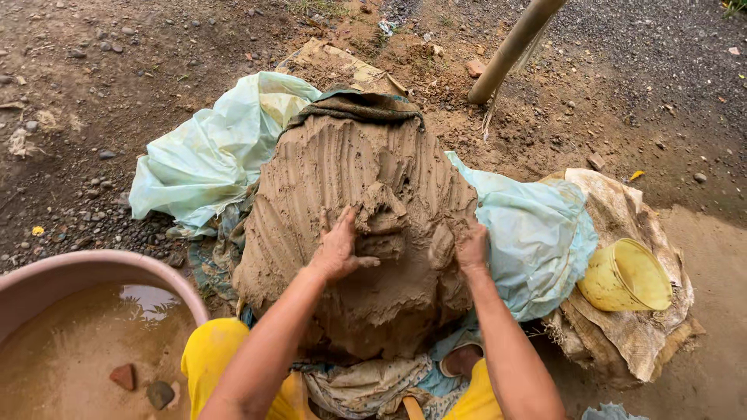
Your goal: The person kneads a large mass of clay by hand on a low surface, repeatedly pulling sections of clay and pressing them back into the main pile.
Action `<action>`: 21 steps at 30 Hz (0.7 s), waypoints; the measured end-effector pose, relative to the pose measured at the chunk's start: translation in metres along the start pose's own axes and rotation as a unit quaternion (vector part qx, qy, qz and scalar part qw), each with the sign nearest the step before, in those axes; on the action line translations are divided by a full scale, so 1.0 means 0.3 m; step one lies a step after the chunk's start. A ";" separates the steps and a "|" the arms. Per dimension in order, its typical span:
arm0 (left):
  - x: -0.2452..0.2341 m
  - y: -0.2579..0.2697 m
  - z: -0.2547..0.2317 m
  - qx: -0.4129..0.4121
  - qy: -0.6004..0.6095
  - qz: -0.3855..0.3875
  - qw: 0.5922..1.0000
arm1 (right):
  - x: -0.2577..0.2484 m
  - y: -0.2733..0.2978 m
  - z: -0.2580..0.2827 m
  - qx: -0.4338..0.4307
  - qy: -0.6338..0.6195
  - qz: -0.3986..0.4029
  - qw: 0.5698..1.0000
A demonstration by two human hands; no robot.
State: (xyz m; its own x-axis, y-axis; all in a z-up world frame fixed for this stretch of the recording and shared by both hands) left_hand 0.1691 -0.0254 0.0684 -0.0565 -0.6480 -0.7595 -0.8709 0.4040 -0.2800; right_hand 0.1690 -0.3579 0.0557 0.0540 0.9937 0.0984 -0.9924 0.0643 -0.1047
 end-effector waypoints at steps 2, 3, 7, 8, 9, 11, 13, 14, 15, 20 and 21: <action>-0.084 0.005 -0.032 -0.005 0.016 0.082 0.997 | 0.093 0.103 0.305 -0.050 0.011 0.035 0.998; -0.160 0.016 -0.045 -0.031 0.018 0.072 0.997 | 0.127 0.149 0.476 -0.107 0.057 0.039 0.992; -0.404 0.040 -0.071 -0.149 0.108 -0.056 0.981 | 0.310 0.322 0.798 -0.316 0.303 -0.075 0.896; -0.434 0.051 -0.076 -0.148 0.106 -0.061 0.981 | 0.370 0.327 0.796 -0.366 0.328 -0.123 0.862; -0.459 0.067 -0.058 -0.160 0.148 -0.087 0.972 | 0.428 0.335 0.779 -0.415 0.351 -0.169 0.822; -0.456 0.088 -0.014 -0.174 0.190 -0.114 0.959 | 0.535 0.376 0.714 -0.499 0.393 -0.256 0.729; -0.423 0.079 -0.012 -0.118 0.128 -0.140 0.975 | 0.679 0.393 0.538 -0.379 0.470 -0.066 0.794; -0.392 0.074 -0.009 -0.115 0.130 -0.138 0.975 | 0.704 0.402 0.423 -0.247 0.467 0.055 0.848; -0.361 0.059 -0.026 -0.111 0.101 -0.132 0.980 | 0.720 0.400 0.302 -0.105 0.446 0.172 0.872; -0.230 -0.004 -0.219 -0.127 0.083 -0.039 0.988 | 0.314 0.223 0.171 -0.056 0.229 -0.074 0.969; -0.206 -0.028 -0.272 -0.123 0.042 -0.022 0.991 | 0.212 0.154 0.138 -0.082 0.177 -0.088 0.977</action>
State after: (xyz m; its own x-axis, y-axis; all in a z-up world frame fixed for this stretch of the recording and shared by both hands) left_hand 0.1400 -0.0412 0.1657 -0.0465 -0.7168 -0.6957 -0.9654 0.2112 -0.1531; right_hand 0.1221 -0.2954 0.0982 0.2854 0.9339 -0.2154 -0.9348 0.2216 -0.2775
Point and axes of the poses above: each hand's wrist, its own y-axis away from the middle knuckle, its own x-axis out of the palm, z = x × y, the point moved 7 cm from there along -y, towards the middle knuckle, and after that the axes turned 5 degrees about z, right-handed, at the moved point
